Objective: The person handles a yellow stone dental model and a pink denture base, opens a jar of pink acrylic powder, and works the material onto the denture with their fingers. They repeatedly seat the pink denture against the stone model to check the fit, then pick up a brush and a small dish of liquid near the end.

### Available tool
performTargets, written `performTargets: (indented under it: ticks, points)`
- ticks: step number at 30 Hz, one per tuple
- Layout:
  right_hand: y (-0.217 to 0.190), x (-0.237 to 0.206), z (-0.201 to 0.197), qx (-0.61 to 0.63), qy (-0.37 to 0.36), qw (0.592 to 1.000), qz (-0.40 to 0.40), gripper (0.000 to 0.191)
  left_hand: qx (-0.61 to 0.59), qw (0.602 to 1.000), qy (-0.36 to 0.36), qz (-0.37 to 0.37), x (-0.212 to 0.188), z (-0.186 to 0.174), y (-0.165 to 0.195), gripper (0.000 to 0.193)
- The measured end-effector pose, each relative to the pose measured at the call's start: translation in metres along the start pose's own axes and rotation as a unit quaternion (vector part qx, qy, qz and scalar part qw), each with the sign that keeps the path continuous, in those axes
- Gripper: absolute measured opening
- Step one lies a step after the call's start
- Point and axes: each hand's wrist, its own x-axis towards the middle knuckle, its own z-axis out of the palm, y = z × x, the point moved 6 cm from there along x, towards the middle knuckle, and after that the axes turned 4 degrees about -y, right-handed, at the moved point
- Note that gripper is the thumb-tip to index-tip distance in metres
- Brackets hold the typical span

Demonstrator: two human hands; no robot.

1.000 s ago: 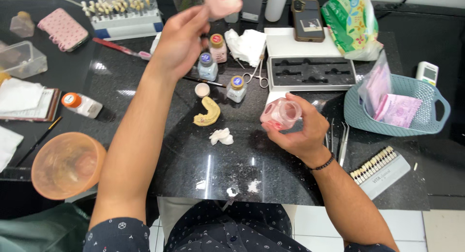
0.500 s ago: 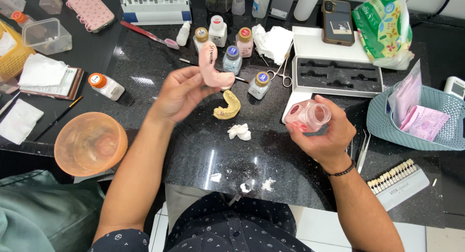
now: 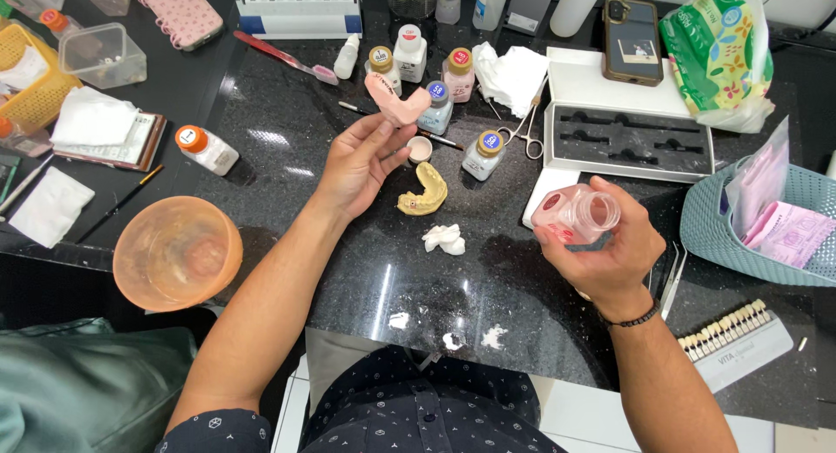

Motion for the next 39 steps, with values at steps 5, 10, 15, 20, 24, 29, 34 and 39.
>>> performTargets:
  ticks: [5, 10, 15, 20, 24, 29, 34, 39]
  points:
    - [0.000, 0.001, 0.001, -0.009, -0.015, 1.000, -0.001, 0.072, -0.037, 0.998, -0.053, 0.015, -0.006, 0.014, 0.010, 0.022]
    - [0.000, 0.000, 0.001, -0.020, -0.015, 1.000, 0.001, 0.072, -0.005, 0.998, -0.055, -0.005, -0.002, 0.026, 0.006, 0.030]
    - [0.001, 0.001, -0.002, -0.013, -0.009, 1.000, 0.005, 0.071, 0.076, 0.993, -0.094, 0.007, 0.006, 0.057, 0.001, 0.023]
    - [0.003, 0.003, -0.005, -0.020, 0.007, 1.000, 0.022, 0.067, 0.120, 0.984, -0.131, 0.033, 0.006, 0.082, -0.004, 0.036]
    - [0.003, 0.004, -0.005, -0.014, 0.006, 1.000, 0.007, 0.068, 0.123, 0.984, -0.124, 0.015, 0.007, 0.076, -0.009, 0.040]
    - [0.005, 0.003, -0.004, -0.009, 0.002, 1.000, 0.009, 0.068, 0.104, 0.985, -0.135, 0.008, 0.007, 0.060, -0.013, 0.038]
    - [0.006, 0.002, -0.001, 0.012, -0.008, 1.000, 0.015, 0.069, 0.118, 0.983, -0.139, 0.016, 0.005, 0.051, -0.016, 0.036]
    - [0.005, 0.003, 0.000, -0.009, -0.007, 1.000, 0.008, 0.069, 0.080, 0.988, -0.128, -0.007, 0.004, 0.051, -0.020, 0.034]
